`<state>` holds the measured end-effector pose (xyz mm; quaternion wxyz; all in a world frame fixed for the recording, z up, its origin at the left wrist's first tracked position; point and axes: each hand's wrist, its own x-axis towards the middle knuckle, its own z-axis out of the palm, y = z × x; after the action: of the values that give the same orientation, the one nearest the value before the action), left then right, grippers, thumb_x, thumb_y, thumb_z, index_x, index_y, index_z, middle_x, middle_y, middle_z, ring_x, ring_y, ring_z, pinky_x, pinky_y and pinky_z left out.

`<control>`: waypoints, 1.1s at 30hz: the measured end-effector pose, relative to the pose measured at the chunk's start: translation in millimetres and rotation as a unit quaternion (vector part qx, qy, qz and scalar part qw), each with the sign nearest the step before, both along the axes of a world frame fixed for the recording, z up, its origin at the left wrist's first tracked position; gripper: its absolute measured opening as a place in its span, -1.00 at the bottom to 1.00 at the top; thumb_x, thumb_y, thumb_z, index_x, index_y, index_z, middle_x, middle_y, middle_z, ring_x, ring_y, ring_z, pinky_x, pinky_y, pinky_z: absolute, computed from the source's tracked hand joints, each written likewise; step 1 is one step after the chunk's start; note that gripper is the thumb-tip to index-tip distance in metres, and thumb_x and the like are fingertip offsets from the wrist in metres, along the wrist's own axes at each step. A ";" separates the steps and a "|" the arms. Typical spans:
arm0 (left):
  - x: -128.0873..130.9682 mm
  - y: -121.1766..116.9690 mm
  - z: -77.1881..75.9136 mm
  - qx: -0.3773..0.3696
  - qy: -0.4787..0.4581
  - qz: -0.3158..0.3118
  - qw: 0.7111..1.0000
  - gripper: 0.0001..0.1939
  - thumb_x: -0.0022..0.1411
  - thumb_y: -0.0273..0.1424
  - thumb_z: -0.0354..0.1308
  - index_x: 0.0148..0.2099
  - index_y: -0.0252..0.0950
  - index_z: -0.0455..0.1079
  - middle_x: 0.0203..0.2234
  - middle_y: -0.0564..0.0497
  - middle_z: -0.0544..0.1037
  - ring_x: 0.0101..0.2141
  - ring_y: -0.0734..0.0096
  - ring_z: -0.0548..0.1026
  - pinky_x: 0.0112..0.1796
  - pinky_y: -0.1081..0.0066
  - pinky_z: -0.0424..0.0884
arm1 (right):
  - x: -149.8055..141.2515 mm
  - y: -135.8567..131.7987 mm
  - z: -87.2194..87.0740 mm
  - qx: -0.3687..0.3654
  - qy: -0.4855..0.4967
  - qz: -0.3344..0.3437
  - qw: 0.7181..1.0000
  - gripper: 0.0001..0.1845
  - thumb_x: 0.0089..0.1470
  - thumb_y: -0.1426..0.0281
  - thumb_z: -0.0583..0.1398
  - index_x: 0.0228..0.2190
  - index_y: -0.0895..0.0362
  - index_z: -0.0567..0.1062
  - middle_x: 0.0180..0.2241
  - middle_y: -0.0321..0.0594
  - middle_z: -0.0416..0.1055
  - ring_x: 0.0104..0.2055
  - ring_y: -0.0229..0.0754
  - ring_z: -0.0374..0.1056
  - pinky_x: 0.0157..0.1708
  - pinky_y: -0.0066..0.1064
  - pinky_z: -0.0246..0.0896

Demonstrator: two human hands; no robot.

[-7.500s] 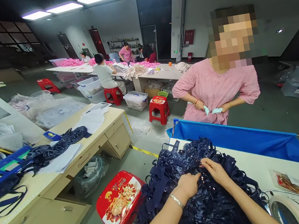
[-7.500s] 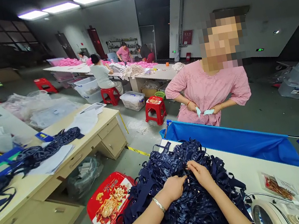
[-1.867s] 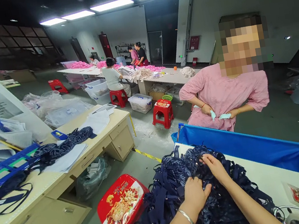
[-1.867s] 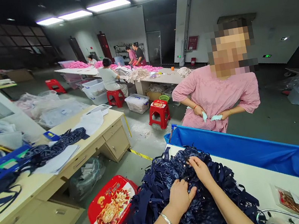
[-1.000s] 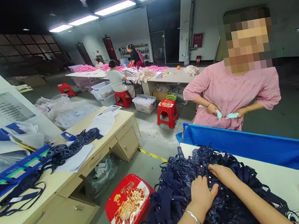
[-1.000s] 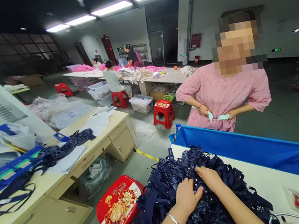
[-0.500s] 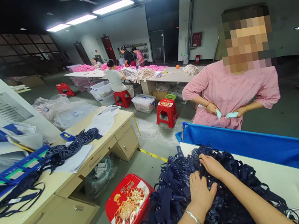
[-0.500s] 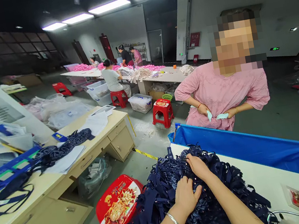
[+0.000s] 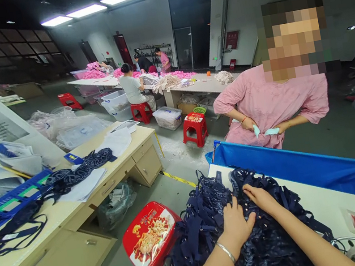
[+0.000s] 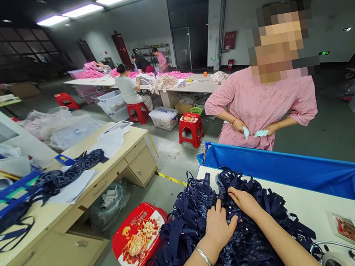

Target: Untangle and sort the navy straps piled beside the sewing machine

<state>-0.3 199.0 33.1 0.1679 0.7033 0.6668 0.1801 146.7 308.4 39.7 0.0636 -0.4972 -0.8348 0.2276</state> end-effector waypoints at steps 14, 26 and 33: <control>0.0 3.2 -0.2 -0.028 -0.004 0.010 1.000 -0.31 0.25 0.07 -0.26 -0.12 -0.39 0.46 -0.25 -0.23 0.51 -0.17 0.02 0.40 -0.11 0.11 0.25 | -9.3 1.0 -2.9 -0.016 0.010 0.007 1.000 -0.82 0.08 0.38 0.07 -0.40 0.01 0.49 -0.35 -0.27 0.44 -0.30 -0.13 0.39 -0.33 -0.39 0.16; -3.4 10.9 10.3 -0.060 -0.057 0.072 0.994 -0.38 0.30 -0.05 -0.26 -0.04 -0.45 0.40 0.02 -0.29 0.36 0.01 0.01 0.31 0.02 0.18 0.19 | -10.2 -4.6 -14.3 -0.096 0.212 -0.070 0.970 -0.58 0.12 0.02 -0.06 -0.24 0.06 0.34 -0.25 -0.19 0.47 -0.15 -0.06 0.41 -0.11 -0.26 0.27; -23.9 66.9 5.7 -0.123 -0.104 0.109 0.981 -0.11 0.09 -0.06 0.08 0.30 -0.49 -0.10 0.30 -0.26 -0.12 0.11 0.07 0.25 0.03 0.36 0.21 | -3.3 -15.5 -19.7 -0.087 0.200 -0.123 0.968 -0.62 0.12 0.01 -0.07 -0.21 -0.01 0.27 -0.27 -0.24 0.48 -0.19 -0.05 0.41 -0.11 -0.20 0.23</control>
<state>-24.2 265.9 38.7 0.3012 0.5777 0.7354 0.1864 143.4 292.9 20.0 0.2133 -0.5441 -0.7144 0.3849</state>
